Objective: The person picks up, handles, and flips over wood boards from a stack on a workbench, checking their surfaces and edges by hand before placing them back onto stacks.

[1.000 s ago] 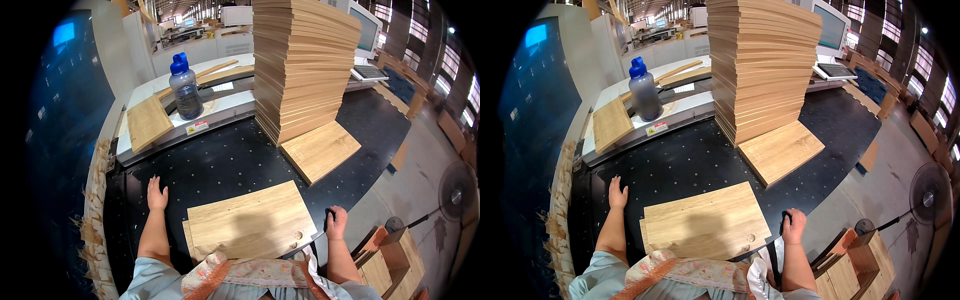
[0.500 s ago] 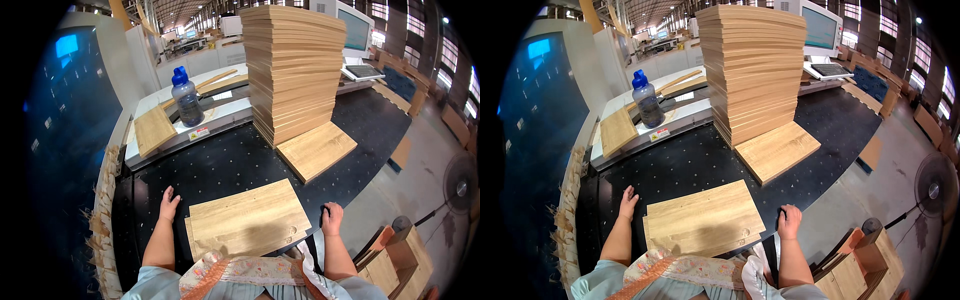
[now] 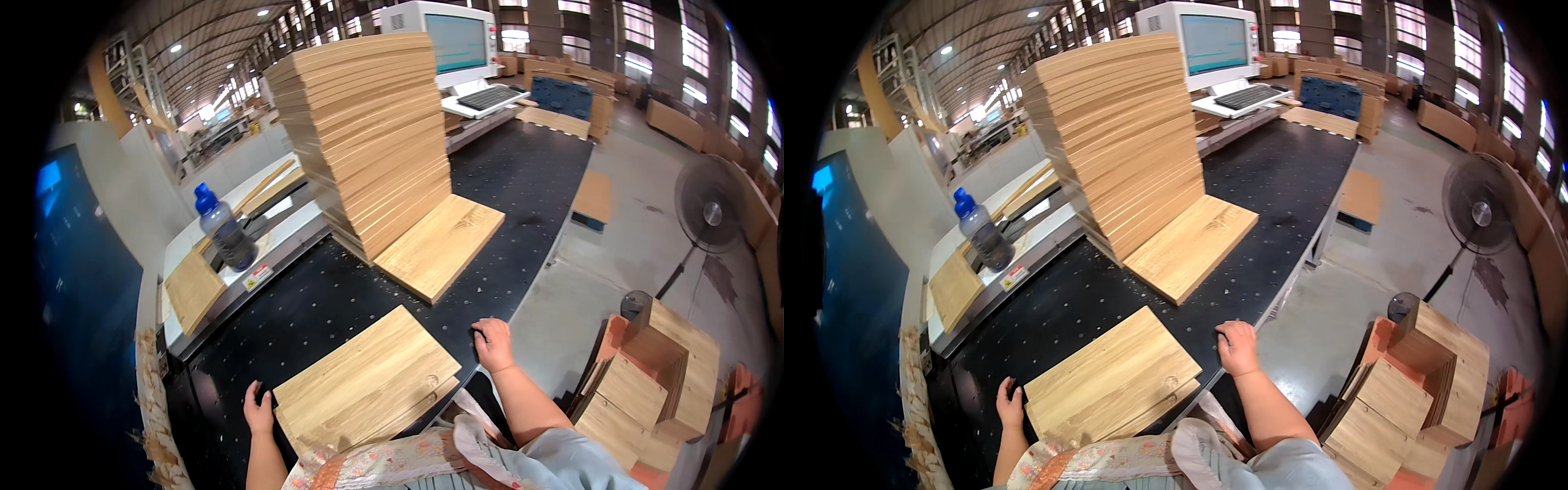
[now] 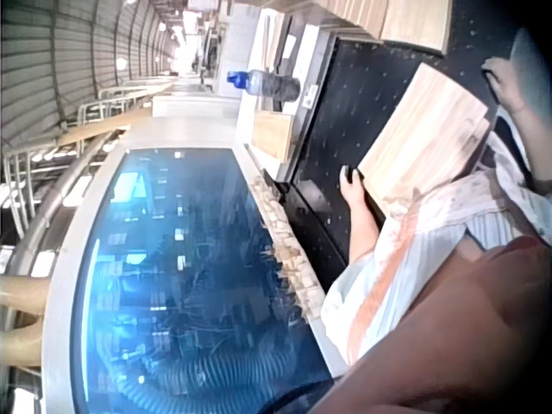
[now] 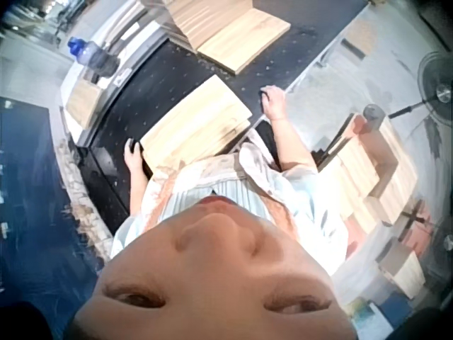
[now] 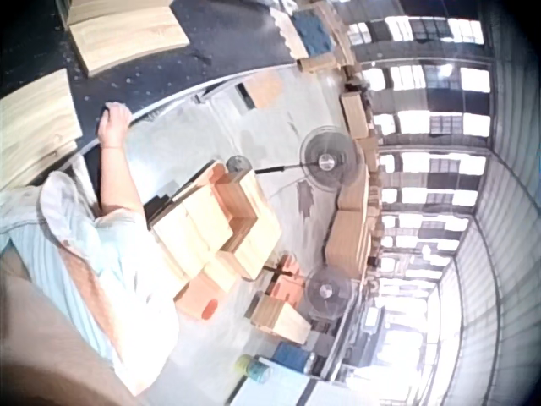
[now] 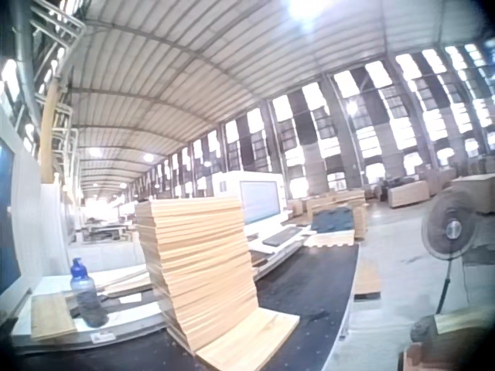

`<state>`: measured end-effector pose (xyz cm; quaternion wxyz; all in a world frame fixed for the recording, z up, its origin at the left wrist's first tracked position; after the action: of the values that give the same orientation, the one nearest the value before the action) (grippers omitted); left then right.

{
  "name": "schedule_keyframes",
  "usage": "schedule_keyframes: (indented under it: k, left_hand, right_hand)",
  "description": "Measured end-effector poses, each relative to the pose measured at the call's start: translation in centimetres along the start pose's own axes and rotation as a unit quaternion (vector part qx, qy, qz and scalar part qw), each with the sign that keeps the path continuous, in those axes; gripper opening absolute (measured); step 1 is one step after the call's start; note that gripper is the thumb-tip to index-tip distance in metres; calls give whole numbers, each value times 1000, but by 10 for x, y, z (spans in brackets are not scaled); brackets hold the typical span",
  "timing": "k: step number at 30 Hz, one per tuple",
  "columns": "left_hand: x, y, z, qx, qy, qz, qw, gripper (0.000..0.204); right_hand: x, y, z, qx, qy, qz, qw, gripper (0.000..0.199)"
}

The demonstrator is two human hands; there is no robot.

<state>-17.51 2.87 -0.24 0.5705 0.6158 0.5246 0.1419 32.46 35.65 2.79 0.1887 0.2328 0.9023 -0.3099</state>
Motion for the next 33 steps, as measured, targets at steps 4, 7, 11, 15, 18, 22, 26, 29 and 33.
schedule_keyframes:
  k: [4,7,11,15,18,22,26,29,33]
  left_hand:
    - [-1,-8,-4,-1,1,125,992,41]
    - [-19,-20,7,-18,23,143,989,39]
    - [-18,29,45,-87,1,69,994,41]
    - [-11,21,72,-104,-26,-43,993,42]
    - [8,33,94,-55,-22,-113,992,41]
    - [10,39,121,-4,-8,-188,982,40]
    - [-4,38,144,23,7,-234,972,39]
    - [-26,30,170,34,18,-254,966,38]
    - [-58,14,211,51,20,-264,963,38]
  right_hand:
    - [-4,5,0,-12,28,-6,1000,16]
    - [-2,1,2,-5,30,-5,1000,17]
    - [-2,9,3,5,5,-18,1000,18]
    - [-15,4,-1,-10,21,-63,998,18]
    - [-10,13,5,6,7,-80,997,22]
    - [-9,8,3,-22,23,-103,994,23]
    - [-10,9,2,-65,-9,-76,995,26]
    - [-2,14,4,-72,-89,-62,991,28]
    - [1,9,5,-106,-103,-51,988,30]
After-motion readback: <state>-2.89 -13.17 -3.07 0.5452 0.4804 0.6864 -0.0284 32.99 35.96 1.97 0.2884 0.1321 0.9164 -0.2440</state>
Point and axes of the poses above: each hand's wrist, its own z-axis away from the middle knuckle, its own x-axis out of the palm, y = z × x, the point moved 8 cm from there along -z, towards the middle knuckle, and after that the axes turned 7 degrees about z, right-handed, at the moved point
